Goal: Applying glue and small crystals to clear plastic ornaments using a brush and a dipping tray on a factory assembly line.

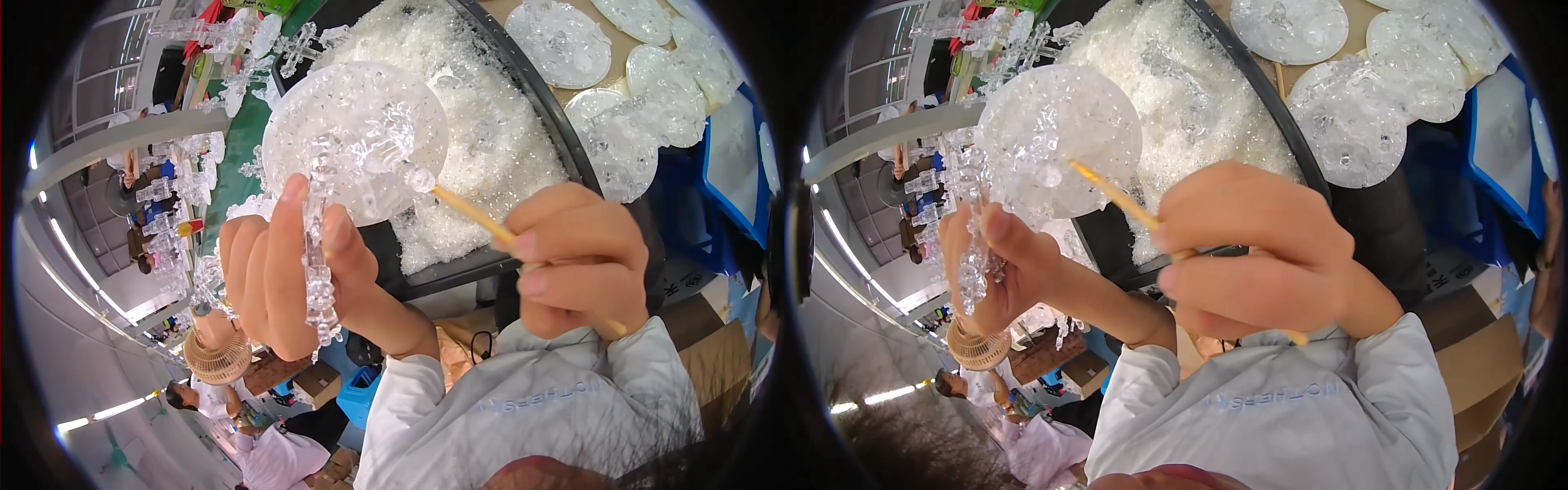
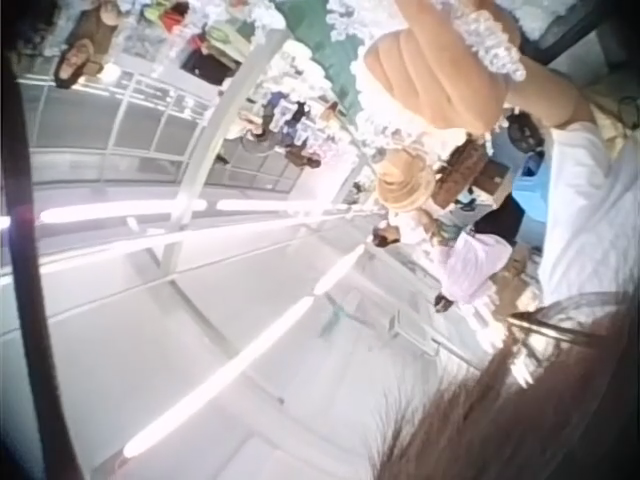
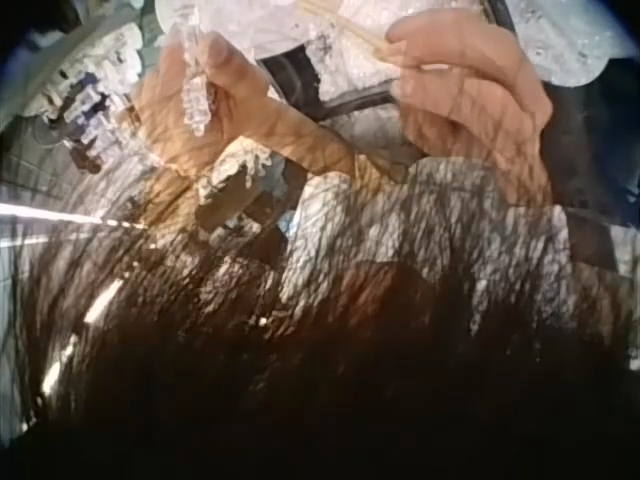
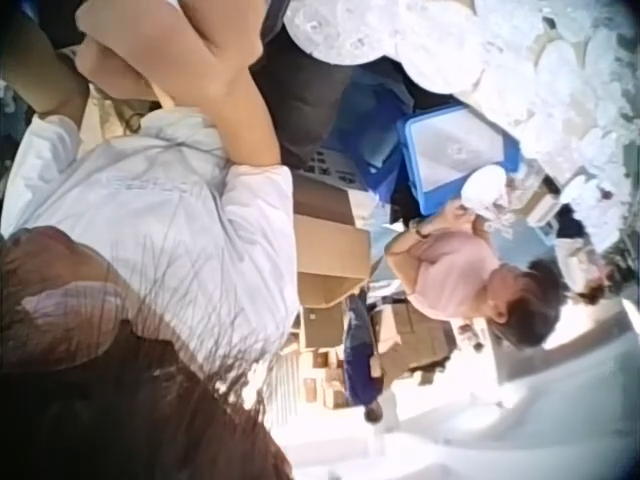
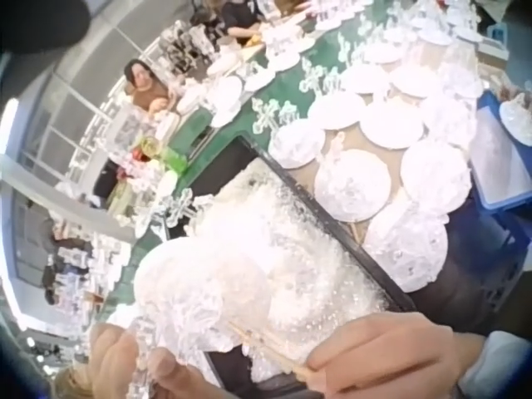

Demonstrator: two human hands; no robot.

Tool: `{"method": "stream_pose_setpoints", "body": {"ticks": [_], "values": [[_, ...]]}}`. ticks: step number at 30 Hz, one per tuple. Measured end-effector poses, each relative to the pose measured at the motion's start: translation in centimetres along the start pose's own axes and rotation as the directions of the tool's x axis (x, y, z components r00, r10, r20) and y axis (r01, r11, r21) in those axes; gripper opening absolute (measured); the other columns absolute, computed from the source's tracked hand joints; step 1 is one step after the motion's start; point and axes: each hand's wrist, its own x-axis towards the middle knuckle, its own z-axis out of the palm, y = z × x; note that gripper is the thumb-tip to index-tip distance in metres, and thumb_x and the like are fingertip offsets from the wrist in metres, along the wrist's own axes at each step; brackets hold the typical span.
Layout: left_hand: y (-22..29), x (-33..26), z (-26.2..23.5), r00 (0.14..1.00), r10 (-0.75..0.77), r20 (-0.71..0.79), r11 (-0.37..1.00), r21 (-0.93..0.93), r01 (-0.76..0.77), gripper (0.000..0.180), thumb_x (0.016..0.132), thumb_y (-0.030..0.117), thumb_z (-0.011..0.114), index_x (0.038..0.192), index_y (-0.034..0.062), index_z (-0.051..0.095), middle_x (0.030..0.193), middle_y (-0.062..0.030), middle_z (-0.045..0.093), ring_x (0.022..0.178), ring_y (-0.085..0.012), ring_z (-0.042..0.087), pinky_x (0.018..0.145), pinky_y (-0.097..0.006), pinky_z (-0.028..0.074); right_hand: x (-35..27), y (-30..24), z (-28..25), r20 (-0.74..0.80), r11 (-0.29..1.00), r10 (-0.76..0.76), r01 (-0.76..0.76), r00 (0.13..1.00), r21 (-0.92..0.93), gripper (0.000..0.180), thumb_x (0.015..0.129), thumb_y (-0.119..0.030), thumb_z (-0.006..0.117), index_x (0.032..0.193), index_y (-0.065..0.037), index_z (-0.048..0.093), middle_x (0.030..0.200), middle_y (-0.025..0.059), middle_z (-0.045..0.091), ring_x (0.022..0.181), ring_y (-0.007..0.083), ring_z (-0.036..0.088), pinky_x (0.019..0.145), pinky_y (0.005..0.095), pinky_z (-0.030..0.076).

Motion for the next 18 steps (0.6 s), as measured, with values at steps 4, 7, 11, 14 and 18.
{"method": "stream_pose_setpoints", "body": {"ticks": [4, 7, 11, 14, 18], "values": [[0.2, 0.2, 0.0, 0.999, -0.032, 0.022, 0.999, 0.015, 0.032, 0.029, 0.089, 0.015, 0.068, 0.082, -0.0131, 0.067, 0.058, -0.0141, 0.062, 0.038, -0.0194, 0.040, 0.042, -0.031, 0.026, 0.0, 0.5, 0.6, -0.019, 0.992, -0.052, 0.049, 0.998, -0.114, 0.021, 0.066, 0.003, 0.070, 0.086, 0.004, 0.065, 0.092, 0.0194, 0.063, 0.066, 0.0297, 0.063, 0.058, 0.0365, 0.056], [0.2, 0.1, -0.1, 0.998, -0.058, 0.015, 0.998, 0.020, 0.057, 0.030, 0.089, 0.015, 0.069, 0.081, -0.0132, 0.067, 0.055, -0.0127, 0.059, 0.039, -0.0195, 0.039, 0.042, -0.031, 0.026, 0.5, -0.6, -0.5, 0.104, 0.999, 0.034, -0.031, 0.994, -0.030, 0.021, 0.075, 0.006, 0.071, 0.092, -0.001, 0.062, 0.098, 0.0154, 0.061, 0.072, 0.0309, 0.065, 0.058, 0.0352, 0.056], [0.6, 0.0, 0.5, 0.990, -0.104, -0.097, 0.994, 0.029, 0.107, 0.030, 0.088, 0.015, 0.069, 0.081, -0.0139, 0.068, 0.053, -0.0126, 0.057, 0.040, -0.0190, 0.038, 0.043, -0.031, 0.025, 0.8, -0.7, -0.6, 0.134, 0.992, 0.032, -0.015, 0.990, -0.127, 0.022, 0.074, 0.004, 0.073, 0.093, 0.000, 0.063, 0.098, 0.0160, 0.061, 0.071, 0.0320, 0.066, 0.060, 0.0360, 0.056], [0.4, -0.2, 0.4, 0.993, -0.085, -0.082, 0.996, -0.001, 0.086, 0.029, 0.088, 0.014, 0.069, 0.080, -0.0140, 0.068, 0.053, -0.0128, 0.057, 0.040, -0.0190, 0.038, 0.044, -0.030, 0.025, 0.9, -0.7, -0.8, 0.195, 0.998, 0.055, -0.061, 0.979, 0.026, 0.022, 0.076, 0.002, 0.075, 0.094, 0.000, 0.063, 0.099, 0.0166, 0.062, 0.071, 0.0321, 0.066, 0.061, 0.0366, 0.057], [0.2, 0.0, 0.1, 0.997, -0.078, -0.014, 0.997, 0.011, 0.078, 0.029, 0.087, 0.014, 0.069, 0.080, -0.0142, 0.068, 0.053, -0.0128, 0.057, 0.040, -0.0194, 0.038, 0.044, -0.031, 0.025, 0.4, -0.7, -0.6, 0.132, 0.997, 0.047, -0.039, 0.990, -0.063, 0.020, 0.079, -0.003, 0.076, 0.094, 0.001, 0.064, 0.099, 0.0167, 0.062, 0.072, 0.0318, 0.066, 0.061, 0.0380, 0.057]]}}
